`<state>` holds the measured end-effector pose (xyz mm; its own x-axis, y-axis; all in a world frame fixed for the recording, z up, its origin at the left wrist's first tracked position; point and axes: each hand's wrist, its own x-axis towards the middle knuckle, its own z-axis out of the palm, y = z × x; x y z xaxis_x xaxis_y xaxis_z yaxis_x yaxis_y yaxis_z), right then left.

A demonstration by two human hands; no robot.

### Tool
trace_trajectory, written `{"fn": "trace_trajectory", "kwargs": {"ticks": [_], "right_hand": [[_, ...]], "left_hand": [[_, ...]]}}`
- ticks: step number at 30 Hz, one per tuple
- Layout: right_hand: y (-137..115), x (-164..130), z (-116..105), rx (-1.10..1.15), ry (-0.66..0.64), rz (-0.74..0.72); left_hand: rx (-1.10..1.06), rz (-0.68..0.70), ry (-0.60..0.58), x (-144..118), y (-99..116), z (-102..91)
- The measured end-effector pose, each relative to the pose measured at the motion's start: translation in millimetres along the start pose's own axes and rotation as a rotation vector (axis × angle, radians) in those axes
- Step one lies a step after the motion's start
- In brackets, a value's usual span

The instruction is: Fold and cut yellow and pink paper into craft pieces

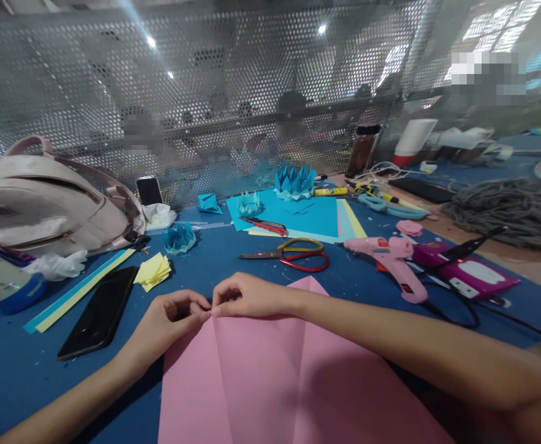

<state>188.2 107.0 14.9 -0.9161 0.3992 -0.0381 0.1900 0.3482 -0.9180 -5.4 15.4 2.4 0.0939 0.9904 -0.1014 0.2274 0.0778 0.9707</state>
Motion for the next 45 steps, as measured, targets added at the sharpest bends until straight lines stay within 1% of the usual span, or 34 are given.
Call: {"fn": "trace_trajectory", "kwargs": {"ticks": [3,5,7,11,16,26,30,33,38,42,45], "right_hand": [[1,0,-2,0.027,0.025,-0.003],[2,0,-4,0.042,0.037,0.009],[2,-1,-7,0.033,0.041,0.042],[3,-1,-9,0.018,0.057,0.097],[4,1,-8,0.054,0.068,0.091],[7,1,-8,0.065,0.071,0.076],[8,1,-10,0.041,0.104,0.092],[10,0,-12,-0.026,0.159,0.089],[13,1,-11,-0.212,0.263,0.08],[11,0,-7,-0.323,0.292,0.075],[11,-1,-7,-0.351,0.3,0.068]], "left_hand": [[0.027,0.002,-0.073,2,2,-6.1],[0.092,-0.009,-0.092,3,3,-10.9],[0.14,-0.033,-0.08,4,3,-14.7],[0.149,-0.063,-0.046,6,4,-18.3],[0.119,-0.036,-0.03,6,3,-18.5],[0.109,-0.074,-0.035,6,4,-19.8],[0.097,-0.098,-0.049,8,6,-25.0],[0.108,-0.121,-0.042,10,4,-31.0],[0.136,-0.095,0.05,11,-1,-34.7],[0.129,-0.107,0.041,10,-2,-33.5],[0.121,-0.105,0.045,10,-3,-33.3]]}}
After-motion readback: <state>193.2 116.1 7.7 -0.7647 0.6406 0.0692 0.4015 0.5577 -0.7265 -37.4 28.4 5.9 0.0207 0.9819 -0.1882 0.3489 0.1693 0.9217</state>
